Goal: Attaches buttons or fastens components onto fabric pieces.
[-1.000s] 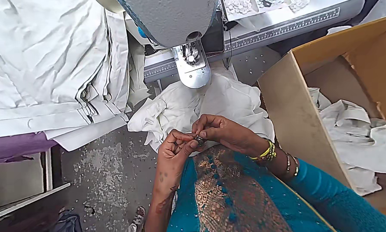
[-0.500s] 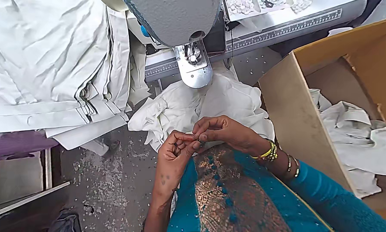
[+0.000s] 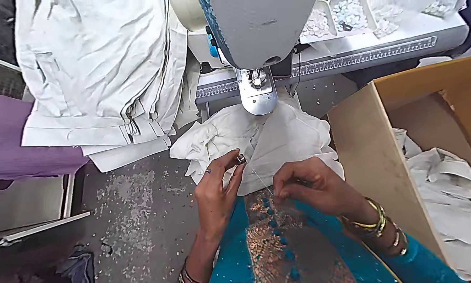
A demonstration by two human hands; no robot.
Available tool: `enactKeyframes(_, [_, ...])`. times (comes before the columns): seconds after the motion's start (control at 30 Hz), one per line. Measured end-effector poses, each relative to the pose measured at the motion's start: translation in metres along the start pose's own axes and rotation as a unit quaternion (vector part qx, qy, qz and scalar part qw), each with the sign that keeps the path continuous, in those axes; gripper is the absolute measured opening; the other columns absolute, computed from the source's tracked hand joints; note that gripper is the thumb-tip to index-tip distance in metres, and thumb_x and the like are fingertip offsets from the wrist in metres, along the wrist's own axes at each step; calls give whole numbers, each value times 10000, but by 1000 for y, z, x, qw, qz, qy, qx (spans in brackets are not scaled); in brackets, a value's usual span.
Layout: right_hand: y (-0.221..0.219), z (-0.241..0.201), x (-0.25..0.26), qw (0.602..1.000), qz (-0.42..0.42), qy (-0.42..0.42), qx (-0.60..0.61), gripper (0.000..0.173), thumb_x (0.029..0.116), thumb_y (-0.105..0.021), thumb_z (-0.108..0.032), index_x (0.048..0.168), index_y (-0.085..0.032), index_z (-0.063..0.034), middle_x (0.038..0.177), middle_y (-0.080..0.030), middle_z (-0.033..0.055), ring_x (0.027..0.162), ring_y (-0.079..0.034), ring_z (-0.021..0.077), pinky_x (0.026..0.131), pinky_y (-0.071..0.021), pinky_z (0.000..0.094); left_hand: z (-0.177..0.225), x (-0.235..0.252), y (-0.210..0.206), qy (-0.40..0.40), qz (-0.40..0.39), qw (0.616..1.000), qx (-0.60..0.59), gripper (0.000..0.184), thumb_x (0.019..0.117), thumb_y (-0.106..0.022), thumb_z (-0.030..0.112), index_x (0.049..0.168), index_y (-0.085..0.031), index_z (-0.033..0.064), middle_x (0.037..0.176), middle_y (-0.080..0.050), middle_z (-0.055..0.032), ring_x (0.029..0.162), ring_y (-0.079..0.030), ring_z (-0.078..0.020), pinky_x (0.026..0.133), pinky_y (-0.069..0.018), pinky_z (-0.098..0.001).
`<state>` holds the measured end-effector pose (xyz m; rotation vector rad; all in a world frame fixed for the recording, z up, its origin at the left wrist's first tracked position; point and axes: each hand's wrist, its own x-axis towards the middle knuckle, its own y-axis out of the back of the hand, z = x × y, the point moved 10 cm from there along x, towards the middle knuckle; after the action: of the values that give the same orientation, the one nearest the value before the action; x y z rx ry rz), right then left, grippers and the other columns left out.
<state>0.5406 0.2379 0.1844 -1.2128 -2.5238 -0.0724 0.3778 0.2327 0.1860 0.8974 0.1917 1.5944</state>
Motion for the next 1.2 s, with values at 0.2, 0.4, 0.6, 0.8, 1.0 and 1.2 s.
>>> enactKeyframes(0.2, [-22,7,-5,997,-76,7,-24,199,1038,-593,-141,1006,-672,38,888,-717,58,828,-670,-6,788,-548,140,-7,3,-1,25,6,997,-66,271,916,-702,68,1145,-689,-76,1071,-734,-116,972,-716,-76,886,-595,-214])
enactKeyframes(0.4, [-34,36,-15,985,-146,-61,-70,172,1016,-615,-132,1013,-707,13,879,-732,68,781,-682,44,736,-561,199,-38,16,-31,85,3,977,-194,297,890,-717,21,1158,-660,-91,1082,-724,-125,951,-731,-126,846,-626,-267])
enactKeyframes(0.6, [-7,59,-18,980,-49,-165,-102,213,1027,-624,-214,1051,-719,-25,872,-726,32,760,-656,11,704,-541,191,-58,56,-77,61,135,953,-266,191,862,-705,-59,1043,-676,-114,997,-740,-135,917,-742,-137,842,-629,-276])
enactKeyframes(0.8, [18,69,-26,976,18,-195,-90,215,1025,-624,-210,1047,-720,-19,865,-733,19,764,-666,-2,727,-552,187,-42,63,-83,-19,233,951,-201,152,792,-697,-56,925,-703,-128,902,-749,-103,885,-718,-27,843,-587,-195])
enactKeyframes(1.0, [31,79,-28,970,45,-231,-60,190,1019,-624,-179,1056,-718,-18,896,-742,21,809,-695,22,779,-577,217,-31,62,-72,-71,267,957,-86,164,781,-738,22,884,-717,-104,887,-738,-131,895,-711,-39,862,-556,-176])
enactKeyframes(1.2, [43,81,-23,970,56,-226,-72,202,1023,-622,-188,1056,-717,-13,894,-741,36,807,-696,29,779,-574,216,-20,64,-63,-131,284,950,7,182,852,-724,139,794,-706,-33,893,-696,-147,971,-664,-125,916,-506,-200])
